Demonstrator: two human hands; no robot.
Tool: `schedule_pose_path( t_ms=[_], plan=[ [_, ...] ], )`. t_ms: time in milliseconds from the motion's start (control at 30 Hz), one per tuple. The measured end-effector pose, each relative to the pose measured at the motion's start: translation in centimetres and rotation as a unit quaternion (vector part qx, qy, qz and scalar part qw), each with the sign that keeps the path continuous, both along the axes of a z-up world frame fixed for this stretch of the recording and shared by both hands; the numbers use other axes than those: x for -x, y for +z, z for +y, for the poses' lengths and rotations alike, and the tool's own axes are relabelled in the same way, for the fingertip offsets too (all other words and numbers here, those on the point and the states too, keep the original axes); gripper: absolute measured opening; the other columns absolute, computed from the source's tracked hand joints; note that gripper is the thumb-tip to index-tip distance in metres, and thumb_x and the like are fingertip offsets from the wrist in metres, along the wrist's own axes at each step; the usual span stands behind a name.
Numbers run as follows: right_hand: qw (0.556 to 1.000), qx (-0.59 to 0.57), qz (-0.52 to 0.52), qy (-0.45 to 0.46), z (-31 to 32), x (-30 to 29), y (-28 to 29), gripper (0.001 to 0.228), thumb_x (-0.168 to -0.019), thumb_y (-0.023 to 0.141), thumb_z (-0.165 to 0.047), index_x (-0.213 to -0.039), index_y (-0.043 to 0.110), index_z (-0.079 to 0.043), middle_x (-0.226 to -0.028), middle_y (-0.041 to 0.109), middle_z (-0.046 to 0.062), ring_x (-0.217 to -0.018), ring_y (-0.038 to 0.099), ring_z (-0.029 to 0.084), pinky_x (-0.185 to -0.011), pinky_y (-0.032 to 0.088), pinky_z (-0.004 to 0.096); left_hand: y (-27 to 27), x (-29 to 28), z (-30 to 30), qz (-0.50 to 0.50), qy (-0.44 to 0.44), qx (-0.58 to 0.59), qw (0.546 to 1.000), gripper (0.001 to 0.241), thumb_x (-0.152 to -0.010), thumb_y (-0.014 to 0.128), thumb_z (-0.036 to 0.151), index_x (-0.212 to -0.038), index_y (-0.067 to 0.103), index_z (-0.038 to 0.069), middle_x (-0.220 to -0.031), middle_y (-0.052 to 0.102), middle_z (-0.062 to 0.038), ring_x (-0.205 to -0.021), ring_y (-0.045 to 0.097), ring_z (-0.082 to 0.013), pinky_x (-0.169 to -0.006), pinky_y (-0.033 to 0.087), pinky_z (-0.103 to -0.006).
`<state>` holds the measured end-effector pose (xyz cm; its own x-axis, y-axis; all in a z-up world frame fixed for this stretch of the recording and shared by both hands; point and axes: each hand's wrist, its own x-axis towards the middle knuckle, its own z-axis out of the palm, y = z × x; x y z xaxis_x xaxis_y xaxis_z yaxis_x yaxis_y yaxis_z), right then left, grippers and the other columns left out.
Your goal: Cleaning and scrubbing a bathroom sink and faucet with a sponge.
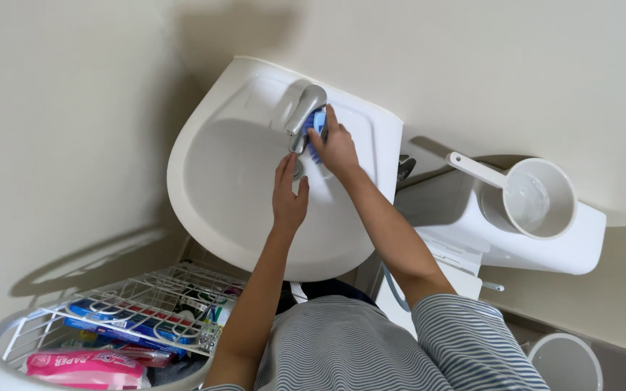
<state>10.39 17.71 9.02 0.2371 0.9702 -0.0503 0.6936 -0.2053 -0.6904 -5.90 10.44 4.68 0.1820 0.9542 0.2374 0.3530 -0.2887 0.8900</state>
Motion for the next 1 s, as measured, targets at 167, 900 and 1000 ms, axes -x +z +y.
schedule_pose_path(
  t_ms=[167,900,1000],
  plan=[
    [0.99,-0.124,-0.051,0.054,-2.6,1.2,-2.3,0.086,-0.096,0.072,-0.038,-0.151,0.03,0.012,-0.108,0.067,0.031,-0.086,0.074,0.039,-0.071,0.061,0.044,-1.0,0.4,-0.3,0.01,0.004,0.009,1.0,0.056,-0.102,0.058,0.012,-0.155,0.043,0.004,-0.158,0.042,-0.016,-0.147,0.043,-0.0343,-0.119,0.04,-0.0415],
    [1.0,0.011,-0.02,-0.021,-2.5,-1.6,9.0,0.091,-0.09,0.071,-0.051,-0.152,0.039,0.006,-0.118,0.071,0.026,-0.102,0.075,0.037,-0.089,0.06,0.042,1.3,2.6,0.3,-0.007,0.035,-0.015,0.999,0.052,-0.107,0.058,0.017,-0.154,0.044,0.002,-0.158,0.043,-0.018,-0.148,0.042,-0.0358,-0.12,0.039,-0.0438],
    [0.979,-0.169,-0.037,0.104,-1.5,-0.5,5.6,0.088,-0.093,0.079,-0.048,-0.148,0.043,0.011,-0.126,0.066,0.031,-0.111,0.07,0.041,-0.094,0.057,0.043,3.4,1.9,0.9,-0.027,0.014,-0.049,0.998,0.058,-0.105,0.055,0.018,-0.158,0.038,0.002,-0.16,0.04,-0.019,-0.151,0.039,-0.0368,-0.121,0.038,-0.0433]
  ],
)
